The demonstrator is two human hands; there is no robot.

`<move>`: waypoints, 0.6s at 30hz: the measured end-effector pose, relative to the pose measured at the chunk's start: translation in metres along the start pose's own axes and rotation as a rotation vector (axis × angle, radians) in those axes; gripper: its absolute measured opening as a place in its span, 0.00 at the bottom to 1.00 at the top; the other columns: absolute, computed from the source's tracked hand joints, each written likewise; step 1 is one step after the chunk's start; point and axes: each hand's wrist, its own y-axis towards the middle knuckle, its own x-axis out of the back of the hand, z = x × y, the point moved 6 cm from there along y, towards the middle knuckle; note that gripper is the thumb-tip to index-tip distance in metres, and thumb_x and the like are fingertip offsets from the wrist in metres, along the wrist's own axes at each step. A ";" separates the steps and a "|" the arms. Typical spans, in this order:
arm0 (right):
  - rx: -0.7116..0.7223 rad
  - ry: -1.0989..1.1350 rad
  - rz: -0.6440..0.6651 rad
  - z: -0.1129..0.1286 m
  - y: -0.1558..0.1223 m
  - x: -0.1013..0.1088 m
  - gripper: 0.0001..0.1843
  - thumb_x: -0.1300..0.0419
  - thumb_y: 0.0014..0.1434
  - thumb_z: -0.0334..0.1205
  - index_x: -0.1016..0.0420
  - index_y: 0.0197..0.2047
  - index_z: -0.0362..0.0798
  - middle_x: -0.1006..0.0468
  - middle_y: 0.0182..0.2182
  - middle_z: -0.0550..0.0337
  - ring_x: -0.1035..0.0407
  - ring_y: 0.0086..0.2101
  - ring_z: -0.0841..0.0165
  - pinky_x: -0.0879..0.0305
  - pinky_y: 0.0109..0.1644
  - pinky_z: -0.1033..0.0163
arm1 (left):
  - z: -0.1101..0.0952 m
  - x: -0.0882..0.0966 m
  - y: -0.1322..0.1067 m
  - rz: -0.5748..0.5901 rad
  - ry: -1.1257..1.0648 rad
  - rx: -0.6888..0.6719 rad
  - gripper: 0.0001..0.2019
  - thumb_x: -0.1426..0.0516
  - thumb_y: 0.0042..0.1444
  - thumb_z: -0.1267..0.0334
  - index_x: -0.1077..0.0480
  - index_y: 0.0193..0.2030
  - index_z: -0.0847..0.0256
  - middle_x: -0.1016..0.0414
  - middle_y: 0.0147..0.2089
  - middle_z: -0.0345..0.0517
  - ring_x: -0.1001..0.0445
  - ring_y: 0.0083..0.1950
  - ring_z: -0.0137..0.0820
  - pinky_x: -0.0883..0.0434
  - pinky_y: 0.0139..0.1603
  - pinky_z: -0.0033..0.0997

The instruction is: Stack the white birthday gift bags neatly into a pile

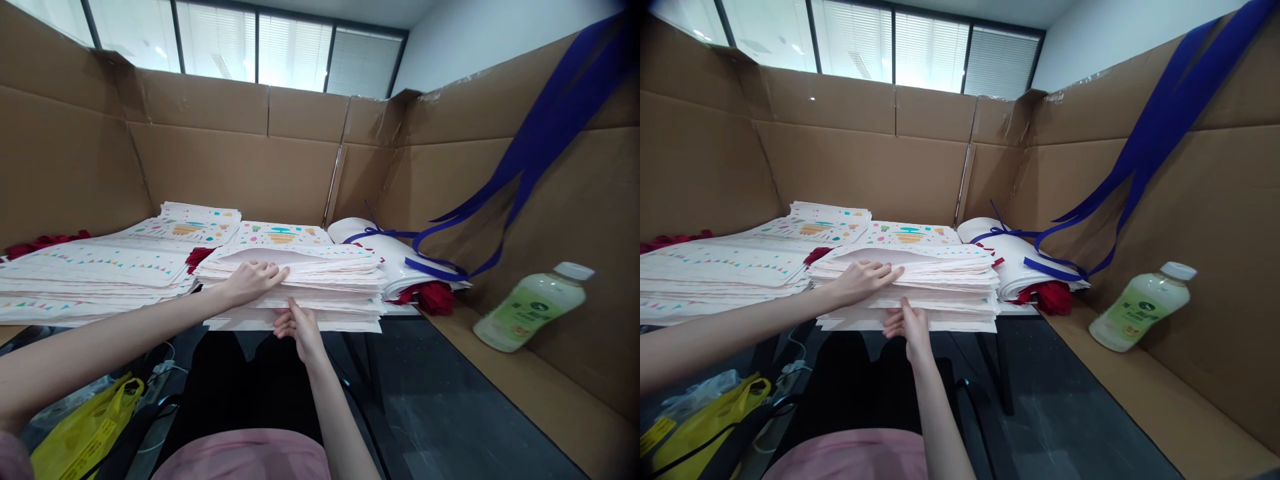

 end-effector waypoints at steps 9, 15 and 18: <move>0.630 -0.848 0.079 0.062 -0.004 0.015 0.15 0.44 0.62 0.37 0.24 0.51 0.47 0.25 0.51 0.50 0.37 0.56 0.56 0.44 0.63 0.49 | 0.007 0.002 0.003 0.029 -0.040 0.020 0.19 0.47 0.64 0.71 0.40 0.60 0.63 0.26 0.41 0.46 0.26 0.38 0.34 0.41 0.23 0.28; 0.729 -1.261 0.242 0.060 0.016 0.012 0.25 0.39 0.60 0.37 0.31 0.61 0.47 0.30 0.59 0.48 0.40 0.59 0.51 0.46 0.63 0.46 | 0.008 0.001 0.005 0.044 -0.047 0.013 0.18 0.47 0.63 0.72 0.40 0.60 0.62 0.26 0.41 0.46 0.27 0.37 0.34 0.43 0.22 0.28; 0.732 -1.404 0.311 0.064 0.020 0.012 0.23 0.43 0.64 0.40 0.32 0.61 0.48 0.27 0.55 0.48 0.31 0.53 0.53 0.34 0.55 0.51 | 0.009 0.001 0.006 0.050 -0.052 0.009 0.18 0.48 0.63 0.72 0.39 0.60 0.62 0.26 0.42 0.46 0.27 0.36 0.34 0.44 0.21 0.29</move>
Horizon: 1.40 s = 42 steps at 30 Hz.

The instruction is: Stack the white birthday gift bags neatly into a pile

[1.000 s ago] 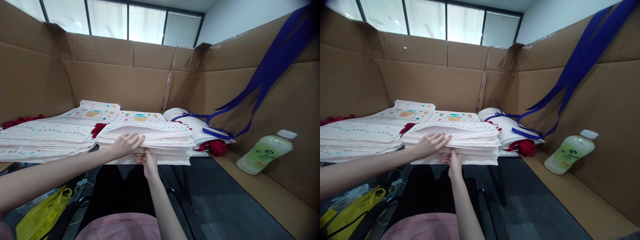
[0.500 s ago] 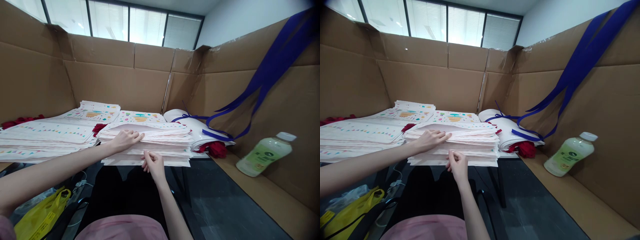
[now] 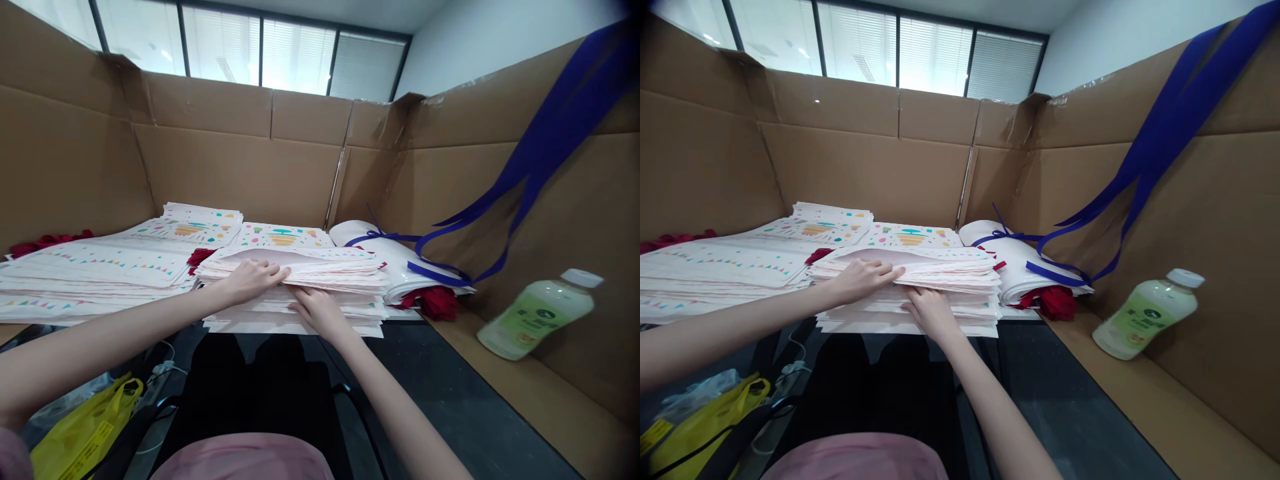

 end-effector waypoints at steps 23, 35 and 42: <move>0.219 -0.151 -0.065 -0.003 0.002 -0.005 0.24 0.48 0.62 0.29 0.31 0.61 0.46 0.25 0.54 0.47 0.27 0.49 0.56 0.29 0.52 0.53 | 0.001 0.002 -0.001 0.004 -0.018 0.005 0.17 0.48 0.64 0.72 0.38 0.59 0.61 0.25 0.42 0.47 0.27 0.36 0.34 0.41 0.23 0.27; 0.149 -0.106 -0.179 -0.013 -0.003 -0.024 0.20 0.46 0.64 0.30 0.26 0.56 0.53 0.23 0.50 0.53 0.27 0.49 0.59 0.28 0.49 0.56 | 0.000 -0.008 0.003 0.001 -0.019 -0.012 0.19 0.49 0.63 0.74 0.40 0.61 0.62 0.26 0.41 0.48 0.26 0.37 0.34 0.38 0.25 0.26; 0.162 -0.059 -0.152 -0.007 -0.007 -0.010 0.18 0.42 0.63 0.40 0.25 0.56 0.52 0.23 0.51 0.53 0.28 0.50 0.61 0.31 0.53 0.59 | 0.002 -0.011 0.004 -0.009 -0.032 -0.012 0.20 0.49 0.63 0.73 0.41 0.61 0.62 0.26 0.43 0.49 0.27 0.37 0.33 0.36 0.27 0.25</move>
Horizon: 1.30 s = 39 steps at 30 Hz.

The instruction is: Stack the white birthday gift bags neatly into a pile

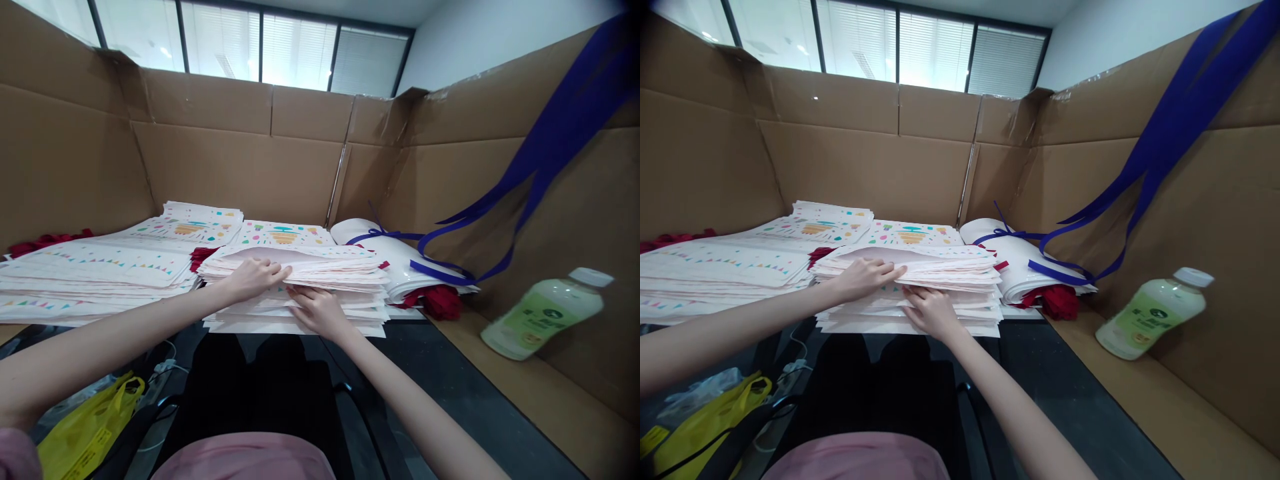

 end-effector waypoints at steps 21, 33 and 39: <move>0.062 -0.176 -0.021 -0.015 0.006 -0.019 0.09 0.44 0.66 0.37 0.27 0.47 0.45 0.23 0.43 0.56 0.27 0.41 0.68 0.28 0.45 0.57 | -0.001 0.002 0.001 0.010 0.016 0.016 0.19 0.49 0.63 0.73 0.40 0.61 0.63 0.26 0.43 0.50 0.26 0.38 0.34 0.36 0.26 0.26; 0.180 -0.183 -0.131 -0.012 -0.005 -0.017 0.08 0.45 0.66 0.34 0.27 0.46 0.43 0.23 0.41 0.56 0.28 0.43 0.66 0.32 0.49 0.55 | -0.005 0.005 0.000 0.021 0.030 0.009 0.18 0.49 0.64 0.73 0.39 0.61 0.63 0.26 0.42 0.48 0.27 0.37 0.34 0.36 0.26 0.28; 0.223 -0.147 -0.116 -0.006 -0.008 -0.003 0.13 0.48 0.68 0.41 0.26 0.49 0.44 0.21 0.44 0.50 0.28 0.45 0.63 0.34 0.49 0.60 | -0.005 0.004 0.001 0.032 0.032 -0.010 0.20 0.49 0.64 0.74 0.41 0.62 0.63 0.26 0.45 0.50 0.26 0.38 0.35 0.36 0.26 0.27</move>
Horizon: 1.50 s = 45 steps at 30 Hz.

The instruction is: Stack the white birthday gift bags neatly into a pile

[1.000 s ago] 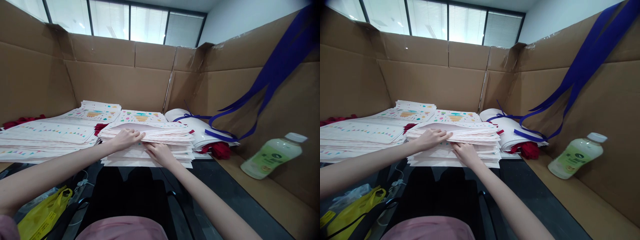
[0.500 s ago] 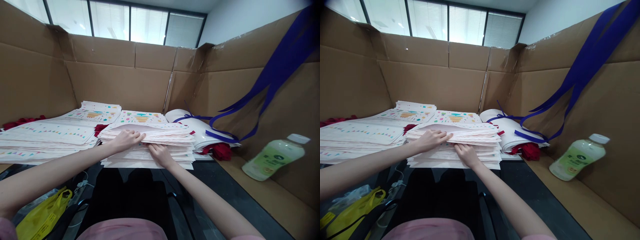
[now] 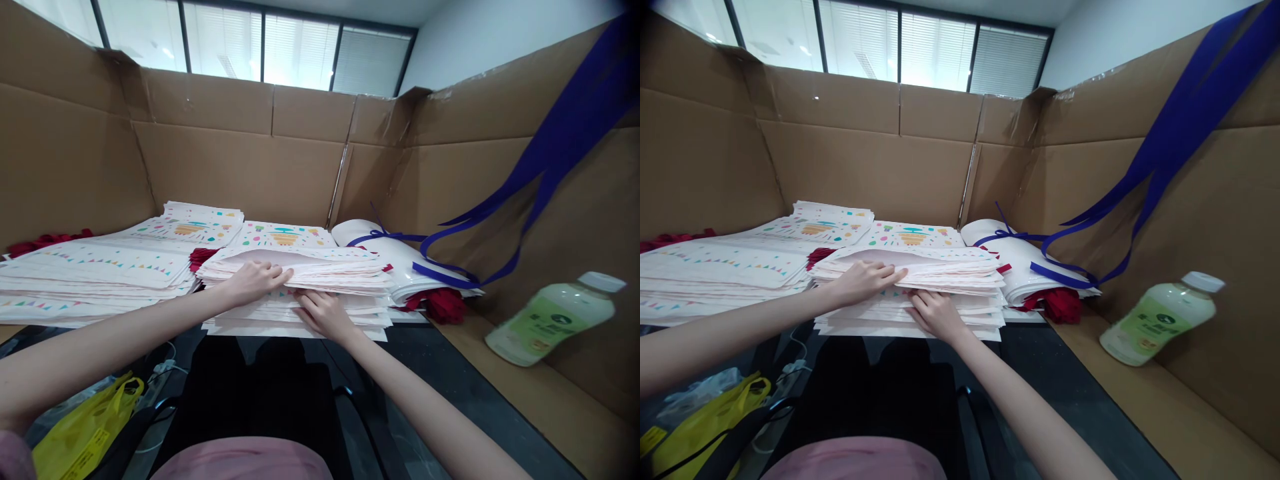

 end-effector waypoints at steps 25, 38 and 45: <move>-0.032 -0.159 -0.146 0.003 -0.006 -0.023 0.08 0.42 0.65 0.39 0.27 0.41 0.44 0.24 0.38 0.59 0.29 0.38 0.68 0.31 0.43 0.59 | -0.003 0.001 -0.001 -0.007 0.004 0.014 0.19 0.50 0.63 0.74 0.39 0.60 0.65 0.26 0.43 0.50 0.26 0.38 0.35 0.33 0.28 0.29; -0.028 -0.140 -0.201 0.005 -0.006 -0.020 0.08 0.43 0.65 0.39 0.28 0.38 0.43 0.26 0.34 0.61 0.30 0.34 0.71 0.30 0.40 0.61 | -0.005 -0.002 -0.001 0.001 0.007 0.009 0.20 0.49 0.64 0.73 0.42 0.62 0.64 0.26 0.44 0.49 0.26 0.40 0.35 0.35 0.27 0.29; -0.071 -0.094 -0.144 0.008 -0.002 0.006 0.10 0.45 0.64 0.33 0.27 0.47 0.44 0.23 0.42 0.54 0.30 0.40 0.65 0.35 0.45 0.59 | -0.003 -0.002 -0.001 -0.008 -0.005 0.015 0.19 0.49 0.63 0.73 0.41 0.61 0.65 0.27 0.43 0.50 0.26 0.38 0.35 0.34 0.27 0.30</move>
